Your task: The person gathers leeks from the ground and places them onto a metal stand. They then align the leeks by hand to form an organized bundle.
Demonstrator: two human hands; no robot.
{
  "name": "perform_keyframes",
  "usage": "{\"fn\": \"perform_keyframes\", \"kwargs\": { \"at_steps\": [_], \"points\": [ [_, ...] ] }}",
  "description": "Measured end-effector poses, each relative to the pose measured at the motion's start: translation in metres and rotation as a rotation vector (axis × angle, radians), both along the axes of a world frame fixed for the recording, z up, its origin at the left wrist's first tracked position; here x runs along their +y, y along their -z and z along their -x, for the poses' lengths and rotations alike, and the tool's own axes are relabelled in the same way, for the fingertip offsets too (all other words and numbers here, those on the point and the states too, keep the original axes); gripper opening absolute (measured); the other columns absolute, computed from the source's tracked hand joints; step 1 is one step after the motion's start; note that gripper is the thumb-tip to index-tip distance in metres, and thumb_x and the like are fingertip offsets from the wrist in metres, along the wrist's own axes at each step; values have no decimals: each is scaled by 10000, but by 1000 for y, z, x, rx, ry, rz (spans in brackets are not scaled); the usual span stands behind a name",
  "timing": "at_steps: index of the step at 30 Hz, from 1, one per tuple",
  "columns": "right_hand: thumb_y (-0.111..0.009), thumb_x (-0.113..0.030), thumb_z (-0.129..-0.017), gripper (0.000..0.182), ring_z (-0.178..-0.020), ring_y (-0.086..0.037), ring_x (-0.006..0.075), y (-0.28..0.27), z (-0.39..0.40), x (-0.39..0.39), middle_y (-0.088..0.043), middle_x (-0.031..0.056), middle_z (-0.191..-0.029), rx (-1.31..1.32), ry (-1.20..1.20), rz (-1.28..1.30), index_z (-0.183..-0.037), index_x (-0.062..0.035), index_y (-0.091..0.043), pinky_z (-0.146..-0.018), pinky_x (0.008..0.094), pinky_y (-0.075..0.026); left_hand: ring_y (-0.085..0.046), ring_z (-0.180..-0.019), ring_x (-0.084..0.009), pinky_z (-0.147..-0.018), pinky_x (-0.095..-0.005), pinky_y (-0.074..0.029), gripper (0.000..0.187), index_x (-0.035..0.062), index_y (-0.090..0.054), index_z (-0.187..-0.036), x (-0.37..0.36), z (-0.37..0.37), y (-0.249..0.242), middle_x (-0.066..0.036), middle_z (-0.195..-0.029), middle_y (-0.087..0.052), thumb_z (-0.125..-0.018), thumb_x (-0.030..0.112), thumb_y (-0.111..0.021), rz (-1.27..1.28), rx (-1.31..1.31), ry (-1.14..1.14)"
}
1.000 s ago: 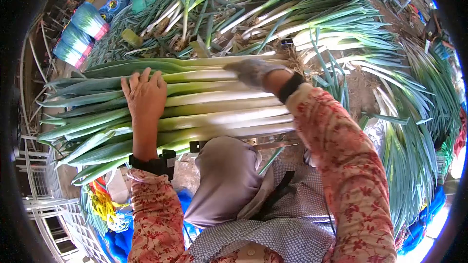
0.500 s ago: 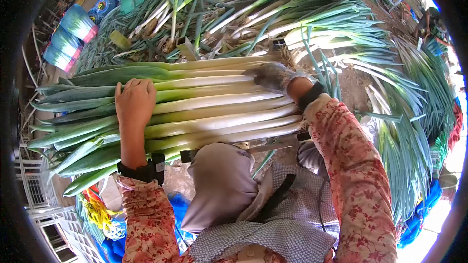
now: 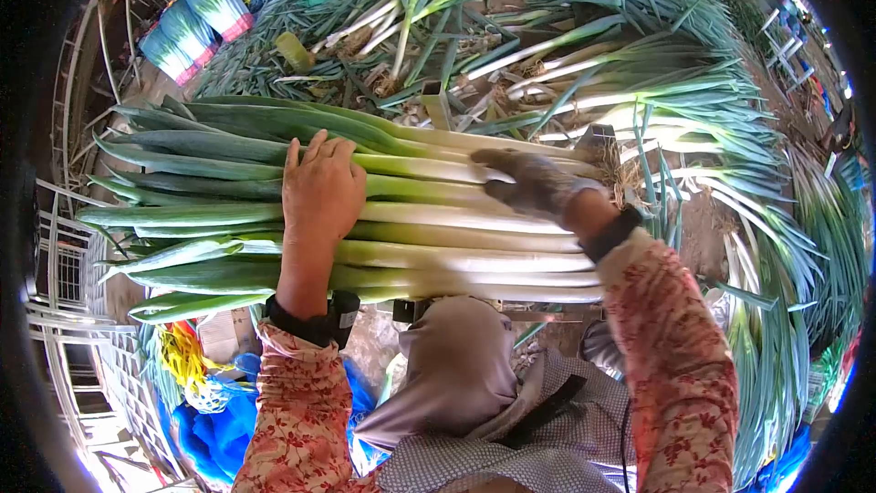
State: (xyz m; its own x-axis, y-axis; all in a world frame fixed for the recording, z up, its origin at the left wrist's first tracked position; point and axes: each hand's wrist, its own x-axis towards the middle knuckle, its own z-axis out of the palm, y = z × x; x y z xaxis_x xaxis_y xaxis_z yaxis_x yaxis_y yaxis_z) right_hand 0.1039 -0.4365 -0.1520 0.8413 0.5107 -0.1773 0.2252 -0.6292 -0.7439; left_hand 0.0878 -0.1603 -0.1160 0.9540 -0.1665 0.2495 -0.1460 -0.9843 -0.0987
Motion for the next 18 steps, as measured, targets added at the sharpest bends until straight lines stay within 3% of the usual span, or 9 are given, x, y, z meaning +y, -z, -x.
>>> {"fn": "perform_keyframes", "kwargs": {
  "at_steps": [3, 4, 6, 7, 8, 10, 13, 14, 18],
  "points": [
    [-583, -230, -909, 418, -1149, -554, 297, 5, -12, 41, -596, 163, -1220, -182, -75, -9, -1284, -56, -518, -984, 368, -422, -435, -1275, -252, -1118, -478, -223, 355, 52, -548, -1193, 2, 0, 2, -103, -1220, -585, -863, 154, -465, 97, -12, 7],
    [-592, -236, -915, 377, -1057, -602, 244, 17, -20, 46, -646, 141, -1137, -229, -82, -53, -1237, -44, -560, -926, 342, -457, -425, -1284, -256, -1118, -482, -219, 372, 61, -536, -1214, 4, 1, 0, -105, -1248, -565, -856, 134, -465, 141, -34, -11],
    [-605, -233, -915, 355, -1015, -598, 188, 15, -25, 45, -658, 123, -1114, 25, -31, -183, -1215, -46, -585, -910, 314, -460, -406, -1302, -264, -1120, -488, -211, 417, 79, -512, -1256, 6, -2, -7, -110, -1304, -525, -842, 95, -465, 235, -84, -45],
    [-614, -206, -912, 350, -994, -579, 148, 14, -27, 46, -659, 110, -1110, 71, 30, -209, -1221, -44, -585, -904, 295, -455, -365, -1332, -266, -1125, -487, -200, 456, 105, -512, -1274, 9, -2, 0, -102, -1383, -452, -822, 62, -473, 140, -255, -69],
    [-614, -202, -912, 356, -1001, -582, 156, 5, -31, 47, -659, 108, -1109, 68, 52, -129, -1229, -46, -581, -911, 295, -453, -354, -1339, -264, -1125, -487, -199, 463, 104, -509, -1280, 9, 1, 1, -98, -1393, -441, -820, 58, -474, 107, -226, -87],
    [-609, -205, -915, 354, -1012, -579, 156, 1, -39, 43, -658, 106, -1122, 22, 48, -177, -1235, -55, -582, -915, 295, -448, -333, -1352, -260, -1125, -487, -196, 478, 103, -502, -1290, 7, 2, -2, -90, -1413, -420, -816, 50, -475, 42, -176, -118],
    [-598, -215, -921, 352, -1035, -583, 174, 16, -35, 40, -654, 113, -1138, 192, 112, -285, -1232, -52, -583, -930, 302, -442, -333, -1354, -242, -1120, -447, -222, 448, 124, -544, -1253, 9, -2, 1, -76, -1422, -417, -817, 51, -471, 49, -193, -89],
    [-585, -210, -927, 352, -1047, -589, 194, 18, -26, 42, -651, 127, -1144, 116, 36, -248, -1236, -43, -578, -938, 307, -439, -340, -1350, -241, -1119, -438, -228, 436, 128, -557, -1239, 11, -2, 3, -75, -1420, -421, -819, 52, -470, 51, -178, -76],
    [-565, -233, -936, 371, -1074, -582, 212, 22, -19, 45, -624, 152, -1189, 35, 11, -165, -1250, -37, -562, -954, 315, -432, -434, -1286, -219, -1094, -416, -272, 351, 131, -607, -1152, 10, 0, -3, -50, -1272, -569, -839, 63, -463, 57, -47, -87]
  ]
}}
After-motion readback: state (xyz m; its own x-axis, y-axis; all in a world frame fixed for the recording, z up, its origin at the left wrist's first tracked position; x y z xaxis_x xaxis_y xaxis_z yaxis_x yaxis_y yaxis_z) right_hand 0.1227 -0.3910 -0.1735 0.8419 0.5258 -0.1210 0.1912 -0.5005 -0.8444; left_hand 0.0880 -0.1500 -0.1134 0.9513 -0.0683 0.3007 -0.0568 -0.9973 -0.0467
